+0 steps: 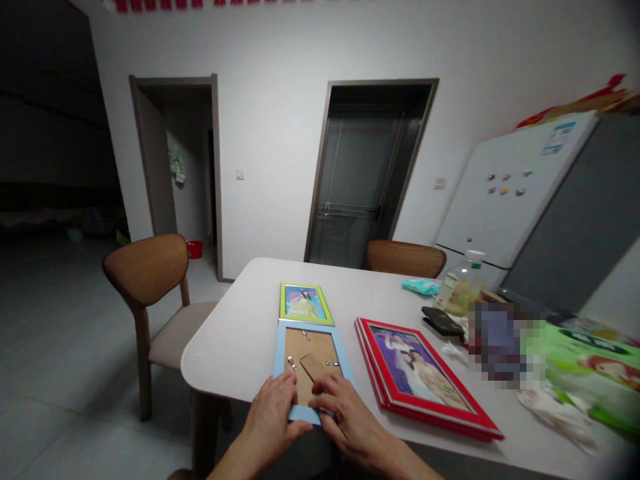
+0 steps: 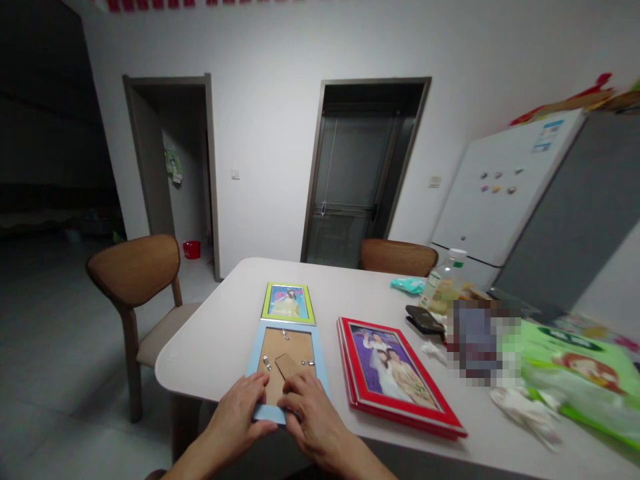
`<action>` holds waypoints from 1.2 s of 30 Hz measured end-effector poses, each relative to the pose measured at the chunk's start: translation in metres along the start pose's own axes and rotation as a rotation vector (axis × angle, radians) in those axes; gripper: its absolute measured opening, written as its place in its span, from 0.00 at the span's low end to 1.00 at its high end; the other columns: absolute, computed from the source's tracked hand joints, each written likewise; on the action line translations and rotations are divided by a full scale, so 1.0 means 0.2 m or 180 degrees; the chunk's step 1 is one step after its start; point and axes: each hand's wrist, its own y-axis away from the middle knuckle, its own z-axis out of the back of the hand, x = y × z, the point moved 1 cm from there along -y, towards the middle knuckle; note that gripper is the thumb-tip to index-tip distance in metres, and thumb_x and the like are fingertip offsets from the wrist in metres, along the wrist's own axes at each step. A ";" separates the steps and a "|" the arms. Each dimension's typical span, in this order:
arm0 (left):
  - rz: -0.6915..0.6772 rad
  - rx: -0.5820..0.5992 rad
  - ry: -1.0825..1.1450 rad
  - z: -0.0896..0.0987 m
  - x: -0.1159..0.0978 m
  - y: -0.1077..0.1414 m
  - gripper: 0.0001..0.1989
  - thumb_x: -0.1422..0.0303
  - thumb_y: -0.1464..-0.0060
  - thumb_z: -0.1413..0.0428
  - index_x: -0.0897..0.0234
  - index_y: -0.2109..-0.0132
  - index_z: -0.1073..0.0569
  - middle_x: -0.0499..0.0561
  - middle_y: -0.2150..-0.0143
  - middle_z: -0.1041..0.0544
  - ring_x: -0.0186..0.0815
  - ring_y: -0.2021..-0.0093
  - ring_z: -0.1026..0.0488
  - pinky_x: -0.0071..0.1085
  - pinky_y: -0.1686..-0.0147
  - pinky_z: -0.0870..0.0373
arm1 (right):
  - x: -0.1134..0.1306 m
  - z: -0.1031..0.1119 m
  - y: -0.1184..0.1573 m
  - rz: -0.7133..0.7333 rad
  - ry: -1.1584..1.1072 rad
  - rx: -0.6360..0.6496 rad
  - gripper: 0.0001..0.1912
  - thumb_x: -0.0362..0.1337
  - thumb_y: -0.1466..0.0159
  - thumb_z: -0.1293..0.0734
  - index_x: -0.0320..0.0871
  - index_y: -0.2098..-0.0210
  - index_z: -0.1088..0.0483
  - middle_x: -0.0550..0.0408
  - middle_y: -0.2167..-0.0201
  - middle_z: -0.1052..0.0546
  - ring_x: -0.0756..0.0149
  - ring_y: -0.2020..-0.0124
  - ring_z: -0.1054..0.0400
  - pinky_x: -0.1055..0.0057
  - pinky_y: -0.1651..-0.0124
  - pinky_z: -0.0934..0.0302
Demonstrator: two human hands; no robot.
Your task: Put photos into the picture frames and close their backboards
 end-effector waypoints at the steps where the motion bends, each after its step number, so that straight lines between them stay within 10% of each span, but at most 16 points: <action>1: -0.0014 -0.0014 0.0014 0.00 0.00 0.00 0.24 0.65 0.63 0.39 0.65 0.56 0.33 0.58 0.47 0.36 0.43 0.46 0.42 0.43 0.46 0.48 | -0.01 0.00 0.00 0.0017 -0.0024 0.0001 0.12 0.30 0.45 0.42 0.47 0.67 0.31 0.55 0.64 0.33 0.65 0.60 0.44 0.67 0.58 0.48; 13: -0.0102 -0.0162 0.0139 -0.01 0.02 0.02 0.29 0.67 0.65 0.38 0.64 0.53 0.36 0.56 0.49 0.33 0.44 0.48 0.39 0.43 0.47 0.45 | -0.09 -0.13 -0.33 -0.0335 0.0400 -0.0031 0.13 0.31 0.43 0.45 0.44 0.67 0.29 0.52 0.67 0.31 0.66 0.63 0.42 0.71 0.61 0.51; 26: -0.0075 -0.0232 0.0294 -0.01 0.03 0.02 0.32 0.68 0.67 0.36 0.66 0.52 0.36 0.58 0.50 0.33 0.43 0.49 0.38 0.41 0.48 0.45 | -0.08 -0.13 -0.33 0.0199 0.0113 0.0161 0.13 0.27 0.48 0.43 0.44 0.68 0.30 0.55 0.67 0.28 0.67 0.63 0.41 0.70 0.59 0.51; 36: -0.0029 -0.0266 0.0165 -0.04 0.05 0.04 0.34 0.67 0.67 0.37 0.65 0.50 0.38 0.57 0.53 0.31 0.45 0.49 0.39 0.44 0.47 0.47 | -0.38 -0.16 -0.53 -0.1784 -0.0398 -0.0619 0.14 0.40 0.42 0.43 0.38 0.68 0.31 0.52 0.70 0.28 0.66 0.69 0.35 0.71 0.67 0.42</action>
